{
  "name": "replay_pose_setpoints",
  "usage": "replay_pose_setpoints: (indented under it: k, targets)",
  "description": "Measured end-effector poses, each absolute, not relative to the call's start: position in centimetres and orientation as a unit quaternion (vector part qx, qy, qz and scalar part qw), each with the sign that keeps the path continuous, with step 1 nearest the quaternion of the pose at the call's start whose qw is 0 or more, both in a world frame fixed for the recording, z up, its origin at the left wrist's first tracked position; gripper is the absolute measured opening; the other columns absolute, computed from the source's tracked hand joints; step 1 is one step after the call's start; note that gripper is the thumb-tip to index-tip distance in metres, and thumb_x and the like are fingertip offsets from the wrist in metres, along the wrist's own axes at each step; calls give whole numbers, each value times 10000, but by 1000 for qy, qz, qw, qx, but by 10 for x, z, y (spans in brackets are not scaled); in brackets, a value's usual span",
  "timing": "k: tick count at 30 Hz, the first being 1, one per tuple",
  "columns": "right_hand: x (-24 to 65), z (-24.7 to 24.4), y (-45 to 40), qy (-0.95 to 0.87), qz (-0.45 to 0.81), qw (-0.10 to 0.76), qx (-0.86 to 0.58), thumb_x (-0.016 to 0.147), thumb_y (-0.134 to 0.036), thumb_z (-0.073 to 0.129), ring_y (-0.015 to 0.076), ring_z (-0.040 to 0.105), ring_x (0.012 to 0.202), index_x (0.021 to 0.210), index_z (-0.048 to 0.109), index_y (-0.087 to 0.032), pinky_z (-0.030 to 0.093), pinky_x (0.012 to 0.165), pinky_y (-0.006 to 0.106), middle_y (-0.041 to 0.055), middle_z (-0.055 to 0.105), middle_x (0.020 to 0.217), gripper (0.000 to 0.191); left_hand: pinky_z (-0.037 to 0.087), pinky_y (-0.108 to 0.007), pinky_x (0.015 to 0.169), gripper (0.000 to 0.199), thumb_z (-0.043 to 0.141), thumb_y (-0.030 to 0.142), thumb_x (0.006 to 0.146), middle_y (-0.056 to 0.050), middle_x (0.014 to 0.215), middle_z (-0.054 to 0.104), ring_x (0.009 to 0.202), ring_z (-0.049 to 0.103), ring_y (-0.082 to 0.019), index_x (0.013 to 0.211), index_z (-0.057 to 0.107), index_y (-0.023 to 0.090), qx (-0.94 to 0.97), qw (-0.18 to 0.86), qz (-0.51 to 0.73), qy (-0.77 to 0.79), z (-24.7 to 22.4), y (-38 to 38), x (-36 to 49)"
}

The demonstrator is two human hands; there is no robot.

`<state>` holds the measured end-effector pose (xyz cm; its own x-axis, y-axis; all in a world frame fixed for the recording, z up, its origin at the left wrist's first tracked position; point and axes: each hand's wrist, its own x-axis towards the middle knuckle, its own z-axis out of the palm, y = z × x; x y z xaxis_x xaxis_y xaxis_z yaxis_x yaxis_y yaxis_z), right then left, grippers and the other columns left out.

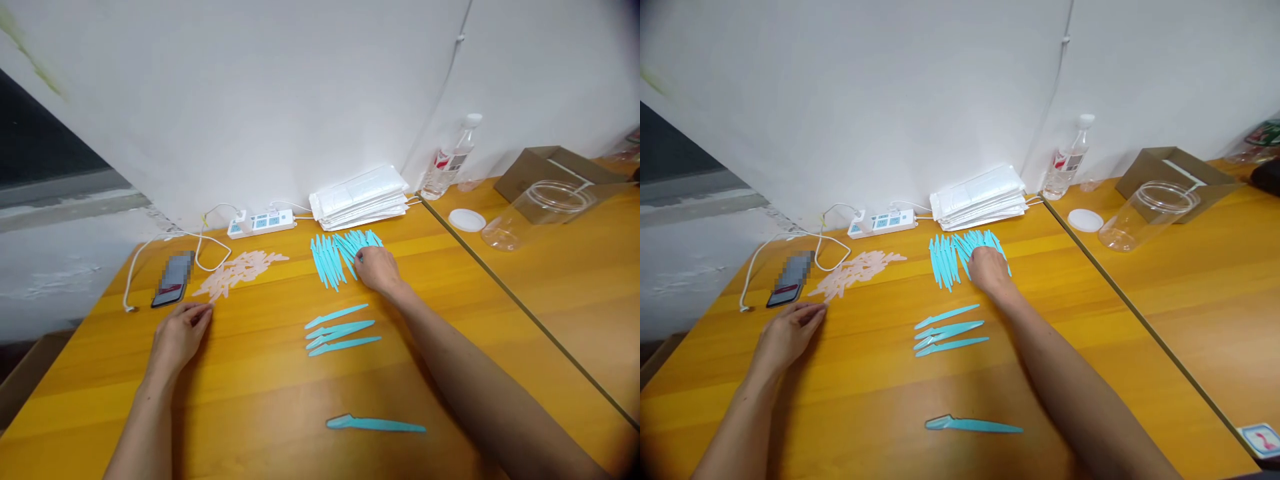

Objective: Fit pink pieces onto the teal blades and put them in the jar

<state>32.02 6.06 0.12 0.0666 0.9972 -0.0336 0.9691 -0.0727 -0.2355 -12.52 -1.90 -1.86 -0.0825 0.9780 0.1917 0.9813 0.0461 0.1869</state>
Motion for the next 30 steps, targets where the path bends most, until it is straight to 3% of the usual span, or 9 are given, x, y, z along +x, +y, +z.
replay_pose_setpoints:
  k: [5,9,12,15,18,22,30]
  targets:
    - [323,7,50,-688,74,113,-713,984,-249,402,270,657,994,1049,712,-142,455,829,331,175,708,1075,334,520,-344,879,416,466,514,910,-79,1081,742,977,699,-263,1049,719,215,-656,-24,-162,-737,-16,-30,-115]
    - [325,6,32,-725,77,159,-665,1003,-266,413,242,608,1055,1056,664,-161,418,903,309,139,678,1100,278,569,-323,762,487,534,601,871,-85,1041,756,853,719,-229,1108,659,195,-594,-231,-282,-717,-11,-39,-75]
    - [326,1,20,-727,169,233,-623,999,-283,426,207,623,901,1007,625,-178,429,805,294,102,688,994,225,571,-306,771,495,652,599,809,-97,1046,755,841,707,-204,1052,680,169,-590,-371,-317,-644,-3,-38,-33]
    - [325,-4,11,-698,314,294,-573,992,-343,419,167,592,739,983,584,-191,420,678,262,39,665,837,225,566,-289,786,485,744,556,756,-97,1001,769,849,702,-193,1037,715,162,-571,-445,-332,-605,4,-33,3]
    - [326,-4,4,-682,402,317,-522,976,-387,414,147,533,696,1042,598,-174,401,629,245,15,614,810,289,572,-284,790,503,777,537,733,-96,981,777,816,701,-177,1062,733,159,-534,-470,-377,-594,7,-29,26]
    - [329,0,-4,-679,457,275,-504,975,-425,397,132,430,623,1125,651,-150,352,602,248,-21,506,698,404,577,-297,825,490,783,532,733,-103,1017,777,830,708,-176,1049,752,159,-515,-462,-423,-585,-2,-29,41]
    - [327,5,-12,-644,577,239,-441,929,-607,465,112,375,602,881,705,-156,328,579,243,-28,483,676,513,571,-345,910,396,754,480,789,-100,1063,770,938,716,-207,1040,763,174,-541,-420,-435,-584,-15,-34,38]
